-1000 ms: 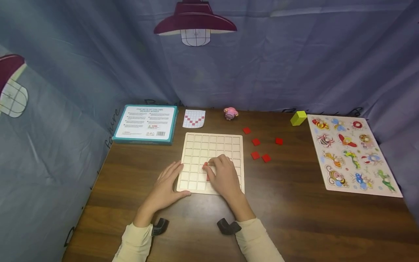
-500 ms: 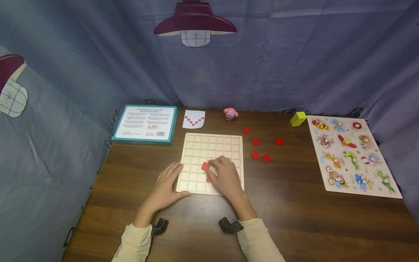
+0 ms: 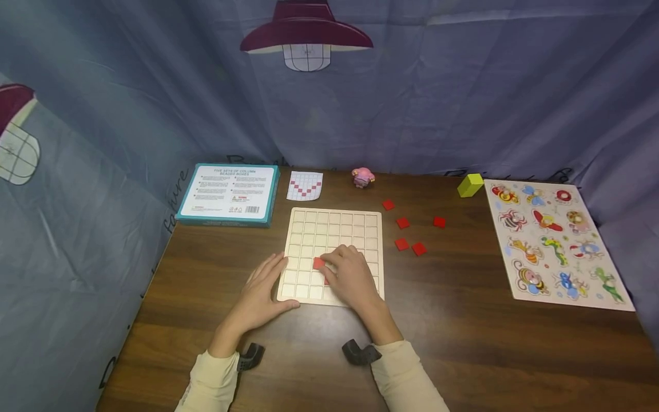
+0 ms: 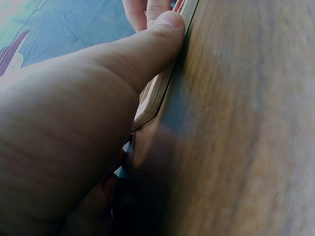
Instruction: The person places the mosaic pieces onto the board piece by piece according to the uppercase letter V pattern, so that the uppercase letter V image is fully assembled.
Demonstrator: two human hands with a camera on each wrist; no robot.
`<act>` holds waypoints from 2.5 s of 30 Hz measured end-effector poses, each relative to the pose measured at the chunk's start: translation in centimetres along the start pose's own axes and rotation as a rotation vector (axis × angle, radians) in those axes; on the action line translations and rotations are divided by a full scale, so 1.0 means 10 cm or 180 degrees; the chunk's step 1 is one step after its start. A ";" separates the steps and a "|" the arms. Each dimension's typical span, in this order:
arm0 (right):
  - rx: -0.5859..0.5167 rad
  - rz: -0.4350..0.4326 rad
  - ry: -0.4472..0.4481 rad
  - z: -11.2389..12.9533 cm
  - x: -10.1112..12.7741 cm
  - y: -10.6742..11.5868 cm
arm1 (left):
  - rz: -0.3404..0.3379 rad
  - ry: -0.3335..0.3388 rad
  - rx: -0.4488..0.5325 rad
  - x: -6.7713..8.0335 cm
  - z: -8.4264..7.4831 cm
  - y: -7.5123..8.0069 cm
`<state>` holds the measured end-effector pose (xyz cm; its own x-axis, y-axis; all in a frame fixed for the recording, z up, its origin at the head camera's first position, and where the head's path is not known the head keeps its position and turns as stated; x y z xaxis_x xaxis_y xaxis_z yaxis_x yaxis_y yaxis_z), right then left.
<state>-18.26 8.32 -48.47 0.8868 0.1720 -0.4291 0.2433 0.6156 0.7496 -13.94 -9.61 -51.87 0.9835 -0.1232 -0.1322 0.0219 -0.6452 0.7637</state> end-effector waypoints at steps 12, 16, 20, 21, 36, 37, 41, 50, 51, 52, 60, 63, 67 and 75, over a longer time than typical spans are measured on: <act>-0.0015 -0.0004 0.0046 0.02 -0.03 0.04 | -0.0008 0.0016 0.0012 -0.01 -0.02 0.02; -0.0210 -0.0239 -0.0196 -0.20 -0.06 0.21 | -0.0002 0.0018 0.0041 -0.02 -0.03 0.02; -0.0250 -0.0560 -0.0357 -0.58 -0.06 0.49 | 0.0013 0.0019 0.0031 -0.01 -0.01 0.01; -0.0217 -0.0644 -0.0399 -0.70 -0.05 0.57 | 0.0021 0.0026 0.0029 -0.01 -0.01 0.00; 0.0562 -0.0742 -0.1567 -1.85 0.36 1.24 | 0.0056 0.0090 0.0032 0.01 0.02 -0.01; 0.0554 -0.0733 -0.1517 -1.84 0.35 1.24 | 0.0051 0.0083 0.0029 0.01 0.02 -0.01; 0.0534 -0.0673 -0.1387 -1.82 0.34 1.25 | 0.0057 0.0080 0.0024 0.00 0.01 -0.01; 0.0619 -0.0607 -0.1325 -1.82 0.34 1.24 | 0.0070 0.0055 0.0040 -0.03 -0.02 0.00; 0.0604 -0.0623 -0.1330 -1.81 0.34 1.25 | 0.0073 0.0048 0.0051 -0.03 -0.03 0.00; 0.0582 -0.0642 -0.1335 -1.80 0.34 1.25 | 0.0074 0.0040 0.0045 -0.03 -0.03 0.00; 0.0334 -0.0860 -0.1165 -1.56 0.21 1.21 | 0.0034 0.0012 0.0035 -0.02 -0.01 0.00; 0.0256 -0.0849 -0.1036 -1.42 0.16 1.13 | 0.0047 0.0043 0.0032 -0.01 0.00 0.00; 0.0140 -0.0788 -0.0819 -1.19 0.08 0.98 | 0.0062 0.0054 0.0004 0.01 0.01 -0.01; -0.0038 -0.0467 -0.0422 -0.66 -0.10 0.58 | -0.0025 0.0021 0.0034 0.02 0.00 0.02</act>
<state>-20.28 16.78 -47.02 0.8863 -0.0226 -0.4625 0.3697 0.6359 0.6775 -13.70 -9.71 -51.77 0.9845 -0.1131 -0.1339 0.0276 -0.6542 0.7558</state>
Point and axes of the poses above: each hand's wrist, its own x-axis away from the middle knuckle, its own y-axis out of the back of the hand, z = x × y, the point moved 10 cm from there along -x, towards the middle knuckle, and after that the axes turned 15 degrees about -z, right-handed, at the moved point
